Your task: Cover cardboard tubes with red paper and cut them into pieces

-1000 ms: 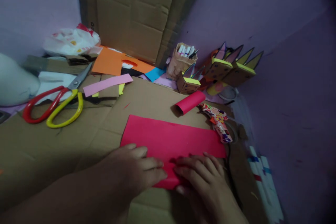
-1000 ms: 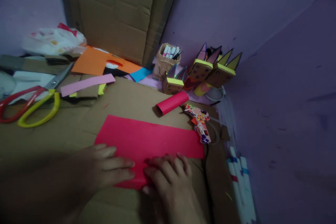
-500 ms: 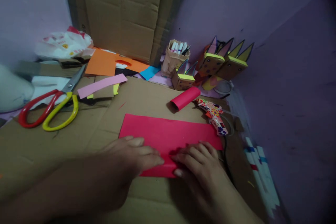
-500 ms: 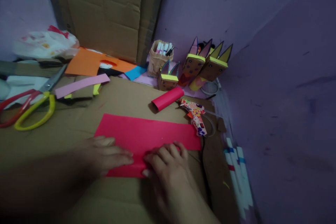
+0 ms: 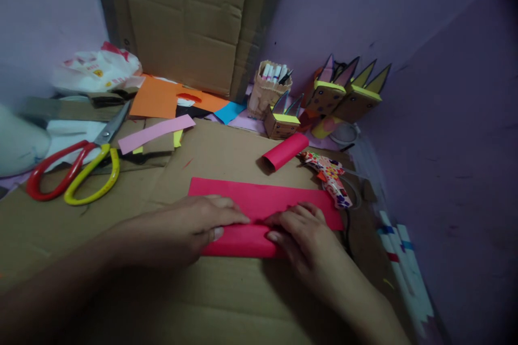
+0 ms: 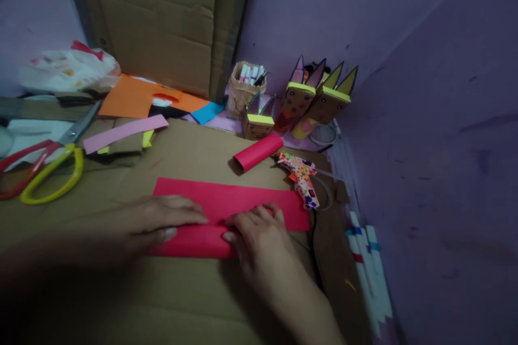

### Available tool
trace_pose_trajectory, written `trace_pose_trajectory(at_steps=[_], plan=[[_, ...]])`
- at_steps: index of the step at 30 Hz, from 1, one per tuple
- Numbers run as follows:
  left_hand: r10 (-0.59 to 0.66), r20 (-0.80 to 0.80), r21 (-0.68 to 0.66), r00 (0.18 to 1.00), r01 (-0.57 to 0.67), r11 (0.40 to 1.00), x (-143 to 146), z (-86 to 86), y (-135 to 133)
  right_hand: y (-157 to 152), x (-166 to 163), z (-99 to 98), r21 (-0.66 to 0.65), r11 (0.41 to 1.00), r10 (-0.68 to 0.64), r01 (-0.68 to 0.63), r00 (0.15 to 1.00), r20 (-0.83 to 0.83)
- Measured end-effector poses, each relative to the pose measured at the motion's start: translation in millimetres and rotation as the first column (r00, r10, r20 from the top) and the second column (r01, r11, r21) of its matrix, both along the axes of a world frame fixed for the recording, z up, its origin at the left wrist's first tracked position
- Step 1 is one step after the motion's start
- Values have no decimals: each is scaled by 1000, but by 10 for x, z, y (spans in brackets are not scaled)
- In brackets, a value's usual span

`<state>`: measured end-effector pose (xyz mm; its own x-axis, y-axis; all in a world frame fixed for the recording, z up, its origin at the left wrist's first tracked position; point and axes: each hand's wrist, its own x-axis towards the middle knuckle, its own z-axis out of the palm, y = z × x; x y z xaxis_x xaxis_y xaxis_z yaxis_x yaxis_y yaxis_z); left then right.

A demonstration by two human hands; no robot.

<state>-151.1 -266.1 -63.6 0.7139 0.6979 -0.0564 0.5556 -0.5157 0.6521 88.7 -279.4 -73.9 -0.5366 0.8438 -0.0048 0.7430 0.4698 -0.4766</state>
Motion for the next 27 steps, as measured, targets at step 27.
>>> trace_pose_trajectory(at_steps=[27], plan=[[200,-168,823,965,26,568,118,-133,-157,231,-153,-66,92,996,-16,-8,966,259]])
